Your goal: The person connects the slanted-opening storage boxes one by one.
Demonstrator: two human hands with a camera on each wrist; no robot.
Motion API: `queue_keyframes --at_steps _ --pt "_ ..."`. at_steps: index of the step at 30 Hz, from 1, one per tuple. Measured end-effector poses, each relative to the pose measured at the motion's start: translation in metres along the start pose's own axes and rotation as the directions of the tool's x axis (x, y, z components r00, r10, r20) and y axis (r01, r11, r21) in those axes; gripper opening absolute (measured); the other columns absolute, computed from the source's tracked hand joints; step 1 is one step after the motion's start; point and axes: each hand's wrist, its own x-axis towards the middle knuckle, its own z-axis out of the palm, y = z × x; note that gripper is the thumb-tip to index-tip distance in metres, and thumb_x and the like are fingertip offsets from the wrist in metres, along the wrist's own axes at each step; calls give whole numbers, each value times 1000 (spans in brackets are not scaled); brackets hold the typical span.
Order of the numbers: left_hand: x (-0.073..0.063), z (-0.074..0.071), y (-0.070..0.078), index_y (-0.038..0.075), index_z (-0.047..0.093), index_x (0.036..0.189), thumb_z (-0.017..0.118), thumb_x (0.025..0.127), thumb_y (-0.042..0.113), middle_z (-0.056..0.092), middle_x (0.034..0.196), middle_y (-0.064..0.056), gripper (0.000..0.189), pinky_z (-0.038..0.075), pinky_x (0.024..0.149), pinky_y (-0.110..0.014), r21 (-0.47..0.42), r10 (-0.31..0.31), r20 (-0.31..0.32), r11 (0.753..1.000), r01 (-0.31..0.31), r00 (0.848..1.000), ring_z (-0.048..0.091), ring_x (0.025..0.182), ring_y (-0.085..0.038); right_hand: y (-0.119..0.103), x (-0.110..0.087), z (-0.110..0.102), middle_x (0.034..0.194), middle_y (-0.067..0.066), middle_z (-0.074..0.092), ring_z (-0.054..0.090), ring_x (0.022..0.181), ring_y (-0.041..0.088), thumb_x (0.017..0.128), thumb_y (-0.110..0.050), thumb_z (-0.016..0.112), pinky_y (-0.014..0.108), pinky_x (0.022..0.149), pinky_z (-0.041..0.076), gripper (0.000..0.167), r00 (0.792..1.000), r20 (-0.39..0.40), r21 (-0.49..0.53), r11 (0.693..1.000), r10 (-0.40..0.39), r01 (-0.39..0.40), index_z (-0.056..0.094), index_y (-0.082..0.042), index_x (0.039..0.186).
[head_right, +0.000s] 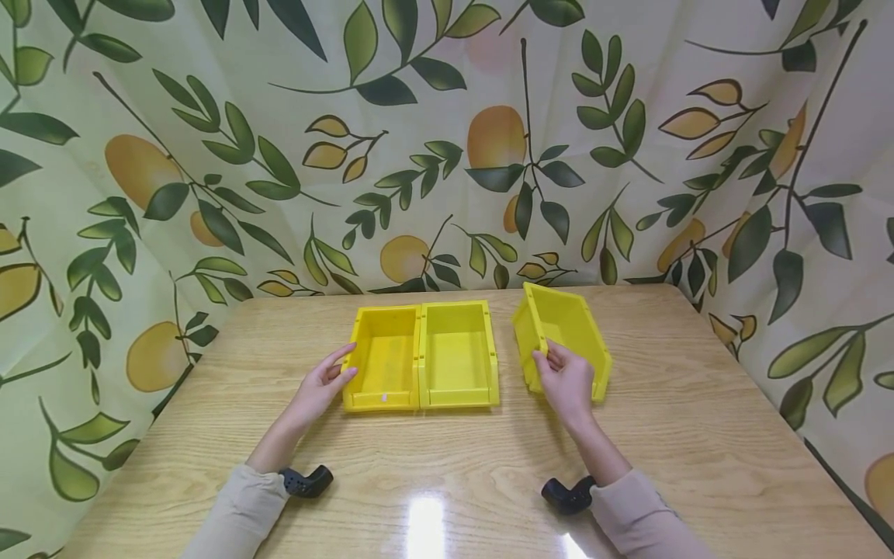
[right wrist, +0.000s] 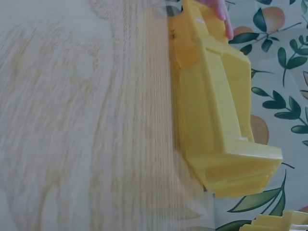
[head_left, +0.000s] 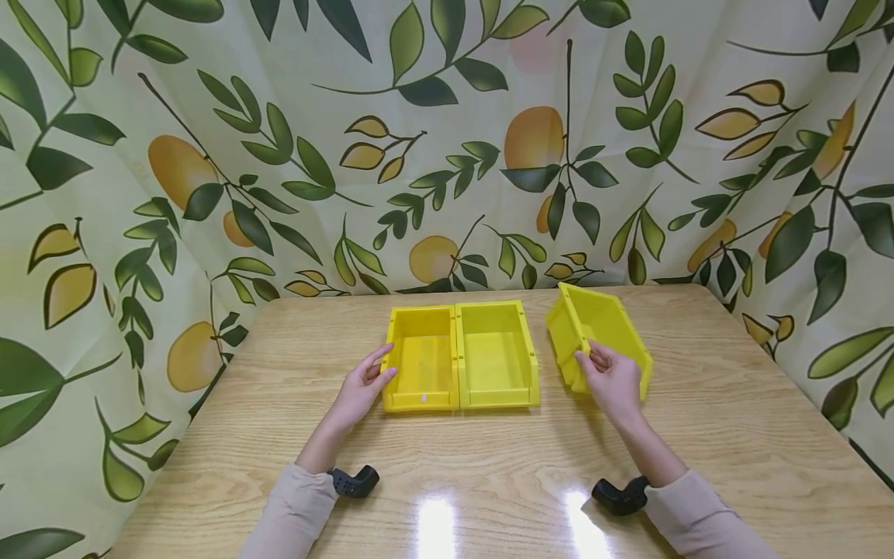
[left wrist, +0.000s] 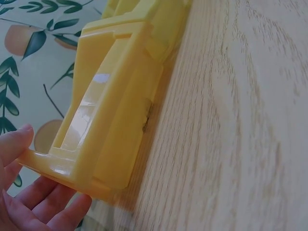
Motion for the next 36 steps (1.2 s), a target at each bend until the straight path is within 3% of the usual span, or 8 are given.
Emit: queue_keyframes --at_steps 26,36 --pt "0 1 -1 19 34 150 50 101 22 35 156 -18 52 44 110 -45 18 -1 -7 1000 1 1000 46 136 -34 -22 -3 11 114 31 65 65 107 40 90 -6 65 -5 68 44 37 999 25 79 996 -42 40 59 13 122" --pt "-1 1 -5 16 36 149 54 98 35 39 152 -23 57 52 103 -38 26 63 -15 998 -62 998 50 133 -35 -27 -2 14 113 30 66 64 107 38 89 -4 65 -4 67 45 37 999 27 90 996 -26 23 59 13 121"
